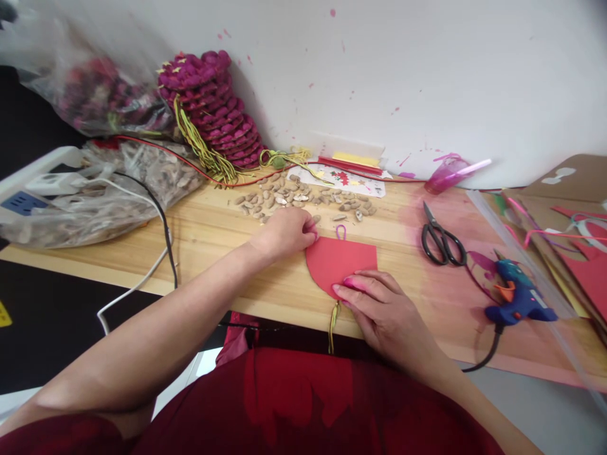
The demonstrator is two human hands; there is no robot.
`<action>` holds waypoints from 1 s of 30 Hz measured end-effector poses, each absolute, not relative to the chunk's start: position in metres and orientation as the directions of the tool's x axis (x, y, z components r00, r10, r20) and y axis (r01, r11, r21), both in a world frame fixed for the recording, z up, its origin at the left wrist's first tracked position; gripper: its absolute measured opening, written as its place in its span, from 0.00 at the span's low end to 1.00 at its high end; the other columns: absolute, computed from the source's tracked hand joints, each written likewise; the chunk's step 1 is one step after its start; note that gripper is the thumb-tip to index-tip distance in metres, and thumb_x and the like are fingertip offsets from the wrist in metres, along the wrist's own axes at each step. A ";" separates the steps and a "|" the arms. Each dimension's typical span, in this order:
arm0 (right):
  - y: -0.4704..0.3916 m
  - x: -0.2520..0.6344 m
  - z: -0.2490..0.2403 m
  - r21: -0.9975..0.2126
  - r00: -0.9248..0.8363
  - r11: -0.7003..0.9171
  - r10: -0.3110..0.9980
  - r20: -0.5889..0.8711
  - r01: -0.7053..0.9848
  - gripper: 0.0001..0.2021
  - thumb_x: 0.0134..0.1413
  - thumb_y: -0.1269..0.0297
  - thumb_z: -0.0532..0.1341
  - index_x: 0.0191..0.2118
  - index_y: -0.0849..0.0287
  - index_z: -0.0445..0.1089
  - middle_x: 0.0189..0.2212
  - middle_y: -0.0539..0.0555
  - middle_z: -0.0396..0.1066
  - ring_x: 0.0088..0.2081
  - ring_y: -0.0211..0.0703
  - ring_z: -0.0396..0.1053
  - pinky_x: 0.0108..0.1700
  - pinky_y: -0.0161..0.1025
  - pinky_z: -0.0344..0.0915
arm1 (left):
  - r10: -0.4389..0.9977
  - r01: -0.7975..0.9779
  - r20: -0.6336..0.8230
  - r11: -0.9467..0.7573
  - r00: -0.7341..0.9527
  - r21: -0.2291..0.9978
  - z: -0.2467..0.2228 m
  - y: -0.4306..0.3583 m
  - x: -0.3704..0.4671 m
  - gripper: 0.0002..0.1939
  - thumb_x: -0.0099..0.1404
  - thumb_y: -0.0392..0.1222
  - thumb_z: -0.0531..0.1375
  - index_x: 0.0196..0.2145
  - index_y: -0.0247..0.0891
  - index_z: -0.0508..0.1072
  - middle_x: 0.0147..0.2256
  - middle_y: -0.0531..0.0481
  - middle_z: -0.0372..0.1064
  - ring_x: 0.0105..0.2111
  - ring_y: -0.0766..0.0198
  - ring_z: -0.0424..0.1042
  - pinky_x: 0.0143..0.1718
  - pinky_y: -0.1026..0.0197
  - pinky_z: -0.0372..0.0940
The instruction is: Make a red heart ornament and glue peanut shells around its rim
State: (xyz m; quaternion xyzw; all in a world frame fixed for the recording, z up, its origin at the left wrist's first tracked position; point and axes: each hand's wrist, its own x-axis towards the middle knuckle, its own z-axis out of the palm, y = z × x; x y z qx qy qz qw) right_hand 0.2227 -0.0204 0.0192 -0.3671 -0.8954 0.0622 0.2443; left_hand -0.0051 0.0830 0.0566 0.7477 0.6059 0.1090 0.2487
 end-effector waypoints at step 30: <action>-0.021 0.223 0.027 -0.301 -0.635 0.708 0.706 0.315 0.638 0.15 0.63 0.74 0.58 0.52 0.58 0.76 0.46 0.59 0.76 0.47 0.51 0.68 0.50 0.49 0.71 | 0.961 0.641 0.184 -0.275 0.207 0.716 0.034 0.047 -0.020 0.11 0.66 0.31 0.54 0.40 0.38 0.76 0.37 0.48 0.78 0.36 0.63 0.77 0.41 0.60 0.71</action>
